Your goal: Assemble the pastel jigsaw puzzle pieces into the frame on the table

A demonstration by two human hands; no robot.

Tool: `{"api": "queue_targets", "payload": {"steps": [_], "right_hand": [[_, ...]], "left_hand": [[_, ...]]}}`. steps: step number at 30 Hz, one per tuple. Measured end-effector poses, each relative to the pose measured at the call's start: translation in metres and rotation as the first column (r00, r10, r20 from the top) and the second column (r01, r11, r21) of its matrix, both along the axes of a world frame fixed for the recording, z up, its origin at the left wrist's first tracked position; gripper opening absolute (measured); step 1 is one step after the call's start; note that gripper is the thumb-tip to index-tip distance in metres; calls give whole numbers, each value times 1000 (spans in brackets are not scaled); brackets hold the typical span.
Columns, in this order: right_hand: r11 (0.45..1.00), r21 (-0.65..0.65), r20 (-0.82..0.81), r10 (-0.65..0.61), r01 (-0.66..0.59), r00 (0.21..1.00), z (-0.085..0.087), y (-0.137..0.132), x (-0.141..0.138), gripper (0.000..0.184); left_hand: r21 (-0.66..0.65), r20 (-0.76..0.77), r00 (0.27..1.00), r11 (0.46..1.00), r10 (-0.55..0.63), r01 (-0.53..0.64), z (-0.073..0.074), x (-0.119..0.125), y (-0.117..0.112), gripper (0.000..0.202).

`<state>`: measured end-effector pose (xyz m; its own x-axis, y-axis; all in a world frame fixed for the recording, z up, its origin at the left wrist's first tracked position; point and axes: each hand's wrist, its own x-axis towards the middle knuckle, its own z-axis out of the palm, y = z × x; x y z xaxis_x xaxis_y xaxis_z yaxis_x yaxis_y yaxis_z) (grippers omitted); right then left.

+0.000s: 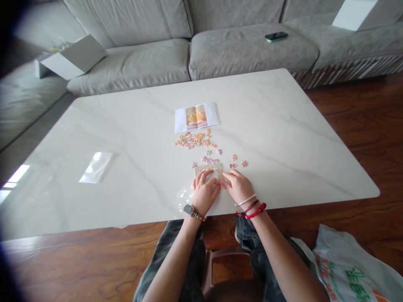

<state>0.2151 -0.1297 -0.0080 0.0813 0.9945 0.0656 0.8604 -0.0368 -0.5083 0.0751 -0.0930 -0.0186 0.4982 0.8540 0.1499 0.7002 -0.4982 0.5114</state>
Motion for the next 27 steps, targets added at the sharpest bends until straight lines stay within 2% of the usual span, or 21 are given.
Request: {"api": "queue_targets", "payload": {"steps": [5,8,11,14,17,21,27], "right_hand": [[998,-20,34,53,-53,998,0,2,-2,23],[998,-20,39,66,-65,997,-3,3,1,22],[996,42,27,78,-79,997,-6,6,5,20],[988,114,73,100,-107,992,-6,11,6,31],[983,112,185,126,-149,975,-6,18,5,44],[978,64,284,171,-197,944,-8,23,2,37],[983,90,287,127,-159,949,-10,23,-4,31]], "left_hand": [[-40,-12,1000,999,-4,4,-1,-1,0,6],[-65,5,1000,998,-18,18,3,-4,2,20],[-55,38,999,998,13,-11,7,-12,9,32],[-18,3,997,997,74,-74,8,-26,20,38],[-13,-101,993,998,59,-61,4,-39,30,41],[-17,-191,980,998,57,-61,-1,-47,35,37],[-25,-200,974,994,102,-109,2,-46,37,35]]}}
